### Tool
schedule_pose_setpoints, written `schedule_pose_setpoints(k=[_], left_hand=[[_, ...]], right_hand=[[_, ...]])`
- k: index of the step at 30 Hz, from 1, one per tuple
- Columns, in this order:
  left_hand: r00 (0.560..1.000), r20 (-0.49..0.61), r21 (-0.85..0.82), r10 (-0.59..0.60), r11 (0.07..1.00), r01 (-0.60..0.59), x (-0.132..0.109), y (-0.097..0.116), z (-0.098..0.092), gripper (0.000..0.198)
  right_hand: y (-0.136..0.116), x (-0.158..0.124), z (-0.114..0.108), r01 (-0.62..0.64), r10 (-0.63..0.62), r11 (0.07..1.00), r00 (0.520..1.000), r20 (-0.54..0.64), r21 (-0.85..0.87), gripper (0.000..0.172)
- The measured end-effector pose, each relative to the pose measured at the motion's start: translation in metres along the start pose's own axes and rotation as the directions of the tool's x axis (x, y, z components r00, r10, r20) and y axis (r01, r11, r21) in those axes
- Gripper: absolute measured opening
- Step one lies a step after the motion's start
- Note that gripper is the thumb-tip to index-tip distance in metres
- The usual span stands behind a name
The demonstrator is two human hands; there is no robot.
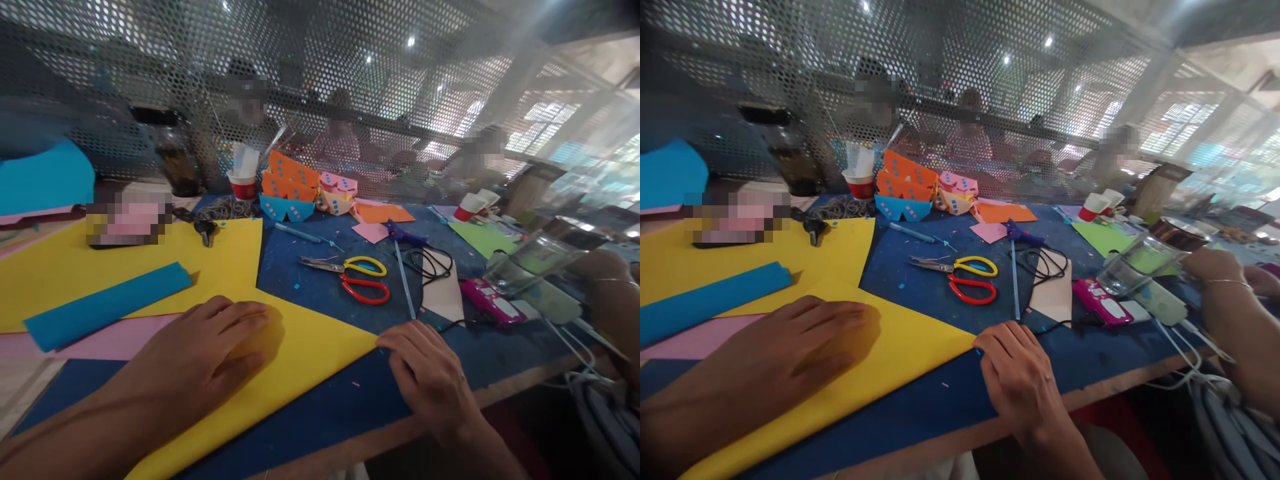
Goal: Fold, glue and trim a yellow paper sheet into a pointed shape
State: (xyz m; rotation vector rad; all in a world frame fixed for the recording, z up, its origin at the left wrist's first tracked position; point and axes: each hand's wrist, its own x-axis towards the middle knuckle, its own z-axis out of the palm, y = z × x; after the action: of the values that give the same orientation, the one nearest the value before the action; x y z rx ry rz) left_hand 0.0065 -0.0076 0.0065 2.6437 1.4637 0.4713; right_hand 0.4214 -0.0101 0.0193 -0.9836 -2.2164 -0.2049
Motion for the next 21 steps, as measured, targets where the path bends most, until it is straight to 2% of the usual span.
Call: schedule_pose_setpoints(k=[12, 21], left_hand=[[0.997, -0.054, 0.015, 0.061, 0.998, -0.061, 0.002, -0.006, 0.006, 0.050], [0.995, -0.019, 0.013, 0.096, 0.995, -0.095, 0.007, -0.012, 0.002, 0.051]], right_hand=[[0.002, 0.000, 0.000, 0.013, -0.013, 1.000, 1.000, -0.005, 0.001, 0.035], [0.008, -0.006, 0.005, 0.005, -0.005, 1.000, 1.000, -0.005, 0.008, 0.034]])
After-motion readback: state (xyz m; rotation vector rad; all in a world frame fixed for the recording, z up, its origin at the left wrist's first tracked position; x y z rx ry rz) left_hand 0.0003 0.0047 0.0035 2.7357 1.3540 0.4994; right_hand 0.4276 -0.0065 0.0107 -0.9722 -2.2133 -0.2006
